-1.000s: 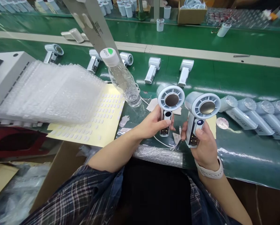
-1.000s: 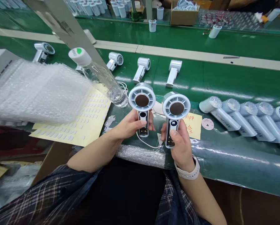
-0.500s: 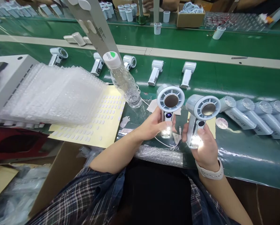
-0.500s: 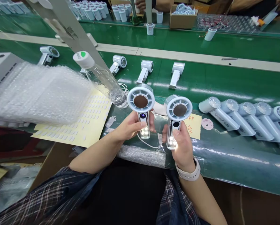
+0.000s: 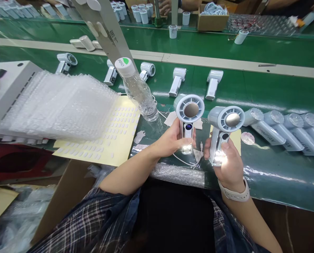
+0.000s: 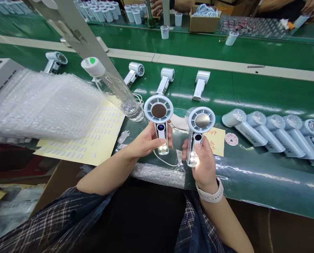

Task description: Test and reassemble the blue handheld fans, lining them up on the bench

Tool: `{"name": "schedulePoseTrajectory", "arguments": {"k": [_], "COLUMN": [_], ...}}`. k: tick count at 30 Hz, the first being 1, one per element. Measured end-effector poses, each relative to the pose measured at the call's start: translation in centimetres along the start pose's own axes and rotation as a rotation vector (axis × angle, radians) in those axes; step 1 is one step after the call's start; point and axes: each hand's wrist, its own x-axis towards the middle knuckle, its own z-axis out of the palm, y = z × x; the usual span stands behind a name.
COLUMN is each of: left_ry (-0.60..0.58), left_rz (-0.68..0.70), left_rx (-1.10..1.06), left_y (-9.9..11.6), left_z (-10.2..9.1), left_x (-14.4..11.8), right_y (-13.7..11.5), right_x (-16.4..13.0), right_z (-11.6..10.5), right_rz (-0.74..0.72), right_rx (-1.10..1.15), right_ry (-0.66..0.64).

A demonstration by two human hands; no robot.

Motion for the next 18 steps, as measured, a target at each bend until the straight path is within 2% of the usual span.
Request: {"name": "schedulePoseTrajectory", "arguments": {"k": [8, 18], "left_ry": [0.082, 0.047], "left_rz": [-0.014, 0.036], "left_rx": [0.021, 0.030], "left_y": [0.2, 0.7], "left_z": [-0.2, -0.3], "left_x": [0.1, 0.0], "right_y": [-0.6, -0.8], "right_x": [0.2, 0.2], "right_z": [0.8, 2.0], "right_rz": [0.032, 0.029], "right_rx": [0.020, 0.038], "right_ry": [-0.054, -0.091]}}
